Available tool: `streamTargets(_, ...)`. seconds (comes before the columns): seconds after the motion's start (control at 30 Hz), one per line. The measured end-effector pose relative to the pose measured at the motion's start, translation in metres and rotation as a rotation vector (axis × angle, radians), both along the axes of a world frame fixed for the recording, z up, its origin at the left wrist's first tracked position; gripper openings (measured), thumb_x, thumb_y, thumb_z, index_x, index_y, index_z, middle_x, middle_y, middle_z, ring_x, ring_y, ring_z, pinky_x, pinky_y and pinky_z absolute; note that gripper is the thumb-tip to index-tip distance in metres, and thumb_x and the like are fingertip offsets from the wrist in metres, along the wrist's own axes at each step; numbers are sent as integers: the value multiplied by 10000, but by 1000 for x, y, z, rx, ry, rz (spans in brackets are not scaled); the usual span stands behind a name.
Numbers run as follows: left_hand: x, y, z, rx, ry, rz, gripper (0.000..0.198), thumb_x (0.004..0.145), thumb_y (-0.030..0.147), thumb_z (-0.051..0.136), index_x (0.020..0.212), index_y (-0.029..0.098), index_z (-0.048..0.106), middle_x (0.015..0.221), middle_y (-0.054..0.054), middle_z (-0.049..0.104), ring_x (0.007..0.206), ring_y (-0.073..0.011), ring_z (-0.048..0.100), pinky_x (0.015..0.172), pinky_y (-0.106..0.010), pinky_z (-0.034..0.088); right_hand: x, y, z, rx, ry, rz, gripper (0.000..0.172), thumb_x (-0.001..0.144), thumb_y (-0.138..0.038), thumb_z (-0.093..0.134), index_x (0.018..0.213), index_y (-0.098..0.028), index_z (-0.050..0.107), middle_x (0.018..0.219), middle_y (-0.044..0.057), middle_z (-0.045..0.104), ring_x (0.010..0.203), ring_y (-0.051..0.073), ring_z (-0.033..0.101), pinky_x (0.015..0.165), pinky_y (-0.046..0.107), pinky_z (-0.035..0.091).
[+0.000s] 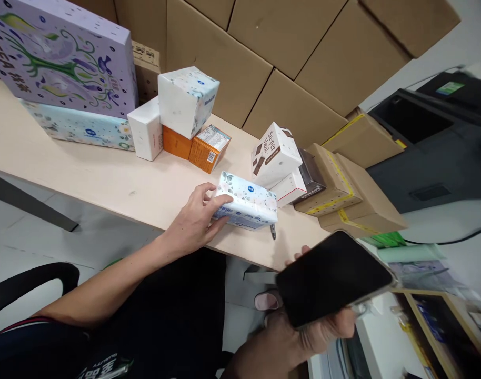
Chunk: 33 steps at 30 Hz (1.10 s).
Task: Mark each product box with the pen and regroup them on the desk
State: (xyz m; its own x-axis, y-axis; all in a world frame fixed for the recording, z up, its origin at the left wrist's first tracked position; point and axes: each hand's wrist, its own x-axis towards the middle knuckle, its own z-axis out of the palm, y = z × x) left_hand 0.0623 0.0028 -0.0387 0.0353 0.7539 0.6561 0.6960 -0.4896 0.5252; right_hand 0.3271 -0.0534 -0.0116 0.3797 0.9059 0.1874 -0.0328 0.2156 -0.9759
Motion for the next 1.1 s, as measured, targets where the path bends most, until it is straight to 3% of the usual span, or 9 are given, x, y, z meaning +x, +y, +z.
streamTargets(0.07, 0, 0, 0, 0, 5, 2, 441, 967, 219, 663, 1369, 274, 488, 1363, -126, 411, 1058, -224, 608, 824, -385, 625, -23, -4, 6, -85, 439, 170, 680, 792, -797, 490, 1291, -378, 685, 1145, 28, 743, 941, 256, 683, 766, 452, 591)
streamTargets(0.13, 0, 0, 0, 8, 16, 7, 441, 973, 231, 659, 1376, 275, 487, 1368, -131, 414, 1072, -231, 608, 844, -403, 624, -45, -7, 15, -322, 698, 429, 620, 775, -829, 531, 1116, -365, 759, 1049, 11, 762, 870, 233, 661, 692, 399, 574)
streamTargets(0.23, 0, 0, 0, 16, 17, 10, 428, 976, 238, 641, 1377, 279, 496, 1365, -128, 425, 1068, -230, 614, 877, -431, 621, -71, -8, 26, -563, 754, 719, 683, 799, -864, 489, 1065, -317, 800, 1084, 59, 779, 897, 257, 651, 692, 396, 540)
streamTargets(0.33, -1, -1, 1, 1, -13, 5, 419, 956, 220, 630, 1357, 288, 526, 1356, -117, 440, 1075, -229, 627, 881, -429, 620, -87, -2, 33, -566, 777, 852, 703, 840, -834, 450, 1110, -290, 804, 1137, 83, 774, 904, 266, 653, 689, 376, 515)
streamTargets(0.53, -2, -2, 2, -38, -52, -13, 449, 905, 194, 656, 1332, 294, 558, 1372, -142, 495, 1095, -247, 642, 874, -451, 621, -95, 12, 40, -458, 827, 884, 637, 855, -756, 521, 1197, -280, 772, 1194, 72, 755, 908, 235, 661, 715, 348, 536)
streamTargets(0.77, -3, -2, 3, -15, 35, -12, 535, 890, 118, 613, 1374, 306, 485, 1370, -147, 439, 1134, -270, 629, 839, -460, 640, -101, 20, 40, -449, 883, 839, 648, 917, -725, 391, 1194, -276, 767, 1193, 59, 775, 916, 228, 668, 705, 341, 552)
streamTargets(0.97, -5, -2, 4, -19, 24, -34, 604, 851, 102, 650, 1382, 332, 477, 1385, -134, 424, 1199, -288, 603, 909, -509, 638, -103, 30, 28, -398, 853, 913, 666, 905, -728, 451, 1245, -241, 753, 1225, 76, 764, 907, 219, 666, 720, 348, 562)
streamTargets(1.1, -5, -2, 3, -17, 10, -39, 595, 851, 108, 660, 1380, 325, 495, 1388, -146, 435, 1209, -302, 604, 923, -535, 632, -104, 33, 20, -355, 813, 890, 687, 882, -767, 460, 1231, -248, 743, 1238, 95, 747, 884, 226, 651, 770, 409, 572)
